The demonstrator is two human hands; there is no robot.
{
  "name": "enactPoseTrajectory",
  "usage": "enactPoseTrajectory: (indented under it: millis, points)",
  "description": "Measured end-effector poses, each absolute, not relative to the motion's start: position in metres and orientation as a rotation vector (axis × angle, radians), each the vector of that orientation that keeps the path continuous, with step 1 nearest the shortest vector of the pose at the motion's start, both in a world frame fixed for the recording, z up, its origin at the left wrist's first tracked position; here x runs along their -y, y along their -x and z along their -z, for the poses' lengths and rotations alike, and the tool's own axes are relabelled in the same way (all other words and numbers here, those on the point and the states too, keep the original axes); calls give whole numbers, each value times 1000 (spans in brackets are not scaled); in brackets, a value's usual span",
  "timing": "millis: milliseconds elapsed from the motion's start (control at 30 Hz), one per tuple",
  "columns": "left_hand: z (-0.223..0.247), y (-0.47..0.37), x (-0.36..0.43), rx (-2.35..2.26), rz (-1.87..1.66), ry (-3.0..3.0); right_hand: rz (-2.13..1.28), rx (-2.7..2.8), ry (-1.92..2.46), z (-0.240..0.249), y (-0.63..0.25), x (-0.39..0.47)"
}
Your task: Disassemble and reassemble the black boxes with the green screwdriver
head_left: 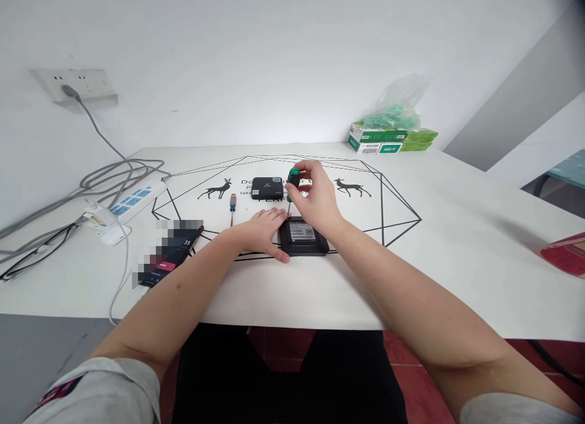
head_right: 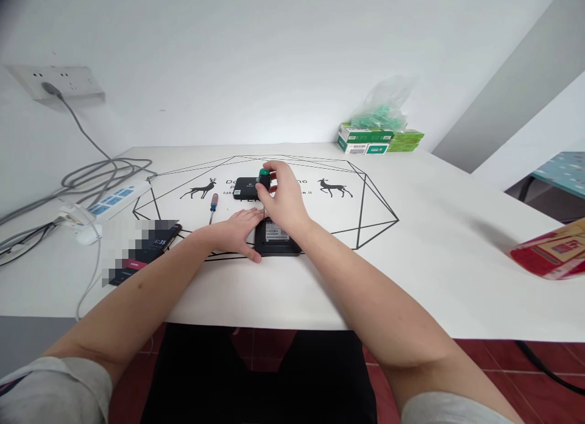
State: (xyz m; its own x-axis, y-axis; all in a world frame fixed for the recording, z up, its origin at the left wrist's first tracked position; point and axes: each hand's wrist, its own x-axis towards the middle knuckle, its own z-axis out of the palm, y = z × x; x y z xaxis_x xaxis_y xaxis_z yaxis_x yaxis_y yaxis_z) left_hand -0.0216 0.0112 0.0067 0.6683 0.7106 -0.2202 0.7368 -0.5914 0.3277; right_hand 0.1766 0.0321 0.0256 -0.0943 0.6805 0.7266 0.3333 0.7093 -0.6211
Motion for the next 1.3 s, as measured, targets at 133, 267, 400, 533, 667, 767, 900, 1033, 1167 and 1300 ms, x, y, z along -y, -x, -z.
enactPoseTrajectory:
  millis: [133, 267, 400, 533, 667, 767, 900, 1033, 1167, 1300]
  points:
    - [-4, 22, -12, -1136, 86, -2497, -325, 1687, 825, -25, -177, -33]
    - [-2, 23, -13, -1130, 74, -2502, -298, 1678, 824, -26, -178, -34]
    - [-3, 24, -13, -1126, 68, -2504, -293, 1667, 820, -28, -179, -33]
    - [-4, 24, -14, -1122, 78, -2504, -298, 1667, 823, -27, -179, -33]
    - [-2, 25, -15, -1124, 76, -2504, -310, 1692, 821, -25, -177, -33]
    - [-1, 25, -16, -1122, 64, -2509, -337, 1699, 818, -25, -177, -31]
    - [0, 24, -15, -1119, 55, -2519, -405, 1706, 794, -27, -178, -28]
    - [-1, 24, -15, -1125, 56, -2516, -335, 1754, 807, -29, -178, -28]
    - [0, 25, -15, -1114, 52, -2524, -265, 1783, 838, -28, -179, -31]
    - [1, 25, -16, -1113, 57, -2528, -230, 1767, 832, -28, -180, -32]
